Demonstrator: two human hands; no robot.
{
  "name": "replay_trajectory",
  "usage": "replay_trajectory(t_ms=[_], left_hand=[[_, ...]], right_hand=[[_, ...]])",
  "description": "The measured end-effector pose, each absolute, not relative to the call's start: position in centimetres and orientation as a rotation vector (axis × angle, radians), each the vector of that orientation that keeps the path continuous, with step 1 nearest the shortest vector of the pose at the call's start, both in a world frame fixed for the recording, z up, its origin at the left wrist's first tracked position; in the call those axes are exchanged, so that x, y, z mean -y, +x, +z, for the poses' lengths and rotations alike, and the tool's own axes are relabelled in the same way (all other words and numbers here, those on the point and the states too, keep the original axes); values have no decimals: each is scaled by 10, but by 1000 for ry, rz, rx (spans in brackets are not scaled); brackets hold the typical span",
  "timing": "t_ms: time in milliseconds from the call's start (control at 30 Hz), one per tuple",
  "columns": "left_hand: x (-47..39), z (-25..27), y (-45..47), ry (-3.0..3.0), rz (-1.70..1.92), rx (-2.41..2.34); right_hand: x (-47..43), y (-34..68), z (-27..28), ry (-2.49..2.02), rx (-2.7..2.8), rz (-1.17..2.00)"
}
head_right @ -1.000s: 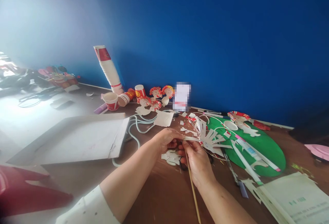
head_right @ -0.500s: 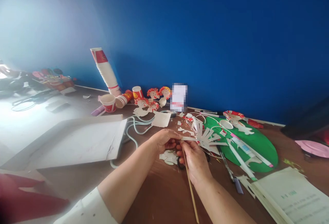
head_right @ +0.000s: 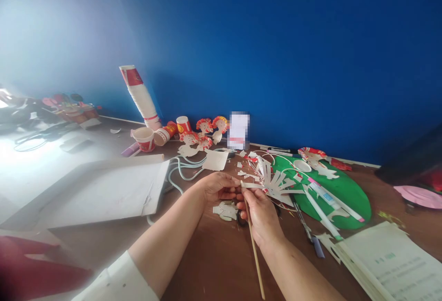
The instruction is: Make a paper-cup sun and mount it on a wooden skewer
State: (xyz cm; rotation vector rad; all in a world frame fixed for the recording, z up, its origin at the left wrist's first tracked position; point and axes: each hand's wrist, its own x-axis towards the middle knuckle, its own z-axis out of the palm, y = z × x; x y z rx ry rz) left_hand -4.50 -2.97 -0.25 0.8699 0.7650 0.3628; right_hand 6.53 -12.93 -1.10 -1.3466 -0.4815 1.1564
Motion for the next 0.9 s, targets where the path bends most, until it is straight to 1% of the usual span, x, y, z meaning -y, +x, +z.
replay_trajectory(t_ms=[467,733,900], left_hand=[[38,-2,-37,899,467,-800],[38,3,-37,911,477,-865],[38,2,-36,932,475,-877]], right_hand=[[130,63,-13,-1319,525,1108],[132,65,-13,-1322,442,1109],[133,66,-18,-1344,496,1101]])
